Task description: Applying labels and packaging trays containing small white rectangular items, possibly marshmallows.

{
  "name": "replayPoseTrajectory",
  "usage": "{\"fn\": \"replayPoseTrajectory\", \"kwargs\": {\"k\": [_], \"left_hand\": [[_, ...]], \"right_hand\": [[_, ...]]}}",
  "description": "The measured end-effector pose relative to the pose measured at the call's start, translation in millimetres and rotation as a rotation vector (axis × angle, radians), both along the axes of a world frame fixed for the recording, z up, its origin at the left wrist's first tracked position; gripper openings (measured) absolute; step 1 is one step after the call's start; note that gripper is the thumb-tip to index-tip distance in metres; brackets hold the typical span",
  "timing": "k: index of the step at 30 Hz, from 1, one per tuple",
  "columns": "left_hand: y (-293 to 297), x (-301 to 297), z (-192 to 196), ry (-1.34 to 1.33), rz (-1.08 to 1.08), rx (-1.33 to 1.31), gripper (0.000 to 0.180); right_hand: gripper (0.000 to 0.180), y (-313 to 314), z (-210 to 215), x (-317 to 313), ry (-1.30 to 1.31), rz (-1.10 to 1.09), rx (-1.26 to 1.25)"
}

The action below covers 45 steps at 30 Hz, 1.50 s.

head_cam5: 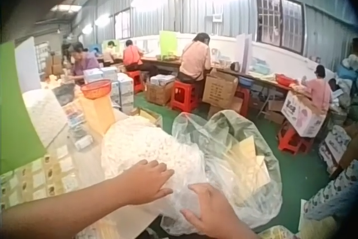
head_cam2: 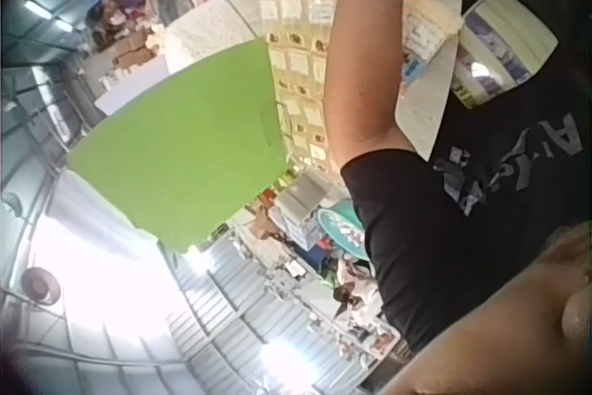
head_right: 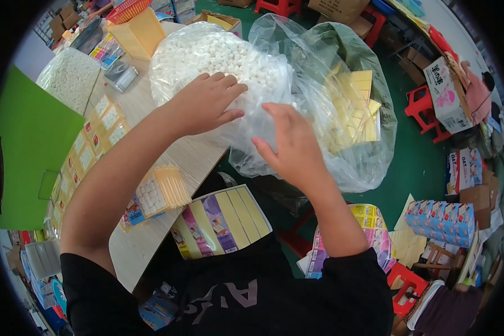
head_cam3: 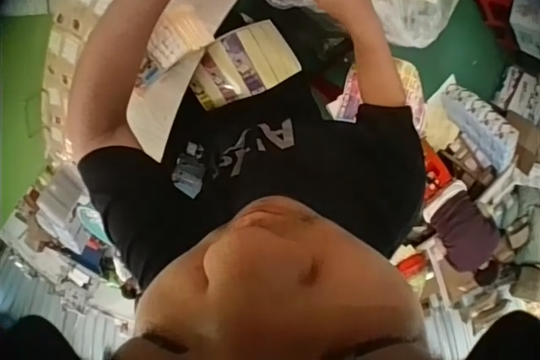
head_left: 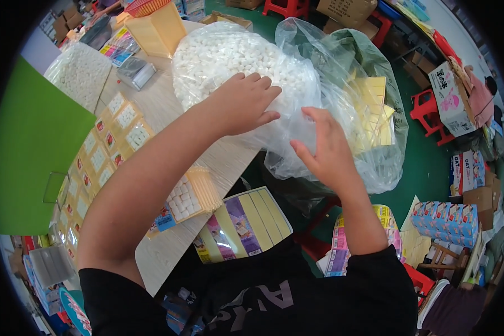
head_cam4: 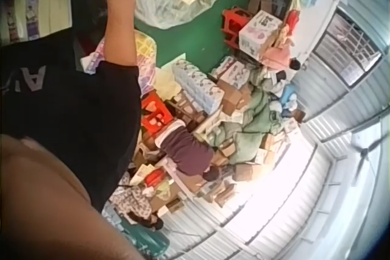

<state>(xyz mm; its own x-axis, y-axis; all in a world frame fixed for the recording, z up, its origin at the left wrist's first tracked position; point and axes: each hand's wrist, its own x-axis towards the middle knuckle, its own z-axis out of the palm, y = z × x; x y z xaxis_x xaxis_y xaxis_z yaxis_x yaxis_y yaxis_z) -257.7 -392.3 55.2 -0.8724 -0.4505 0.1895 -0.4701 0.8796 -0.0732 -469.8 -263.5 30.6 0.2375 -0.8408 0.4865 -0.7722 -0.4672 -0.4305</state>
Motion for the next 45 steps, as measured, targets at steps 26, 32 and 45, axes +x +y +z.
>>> {"fn": "replayPoseTrajectory", "kwargs": {"k": [26, 32, 45], "left_hand": [[8.2, -3.3, 16.4, 0.071, -0.02, 0.059, 0.062], [6.7, -1.2, 16.0, 0.091, -0.058, 0.01, 0.046], [18.0, -5.5, 19.3, 0.062, -0.022, -0.009, 0.046]], "right_hand": [[0.006, 34.5, -46.2, -105.1, -1.198, -0.434, 0.08], [0.012, 47.5, -55.4, -114.5, -1.157, -0.564, 0.25], [0.03, 24.1, -20.9, -95.1, -0.709, -0.62, 0.297]]}}
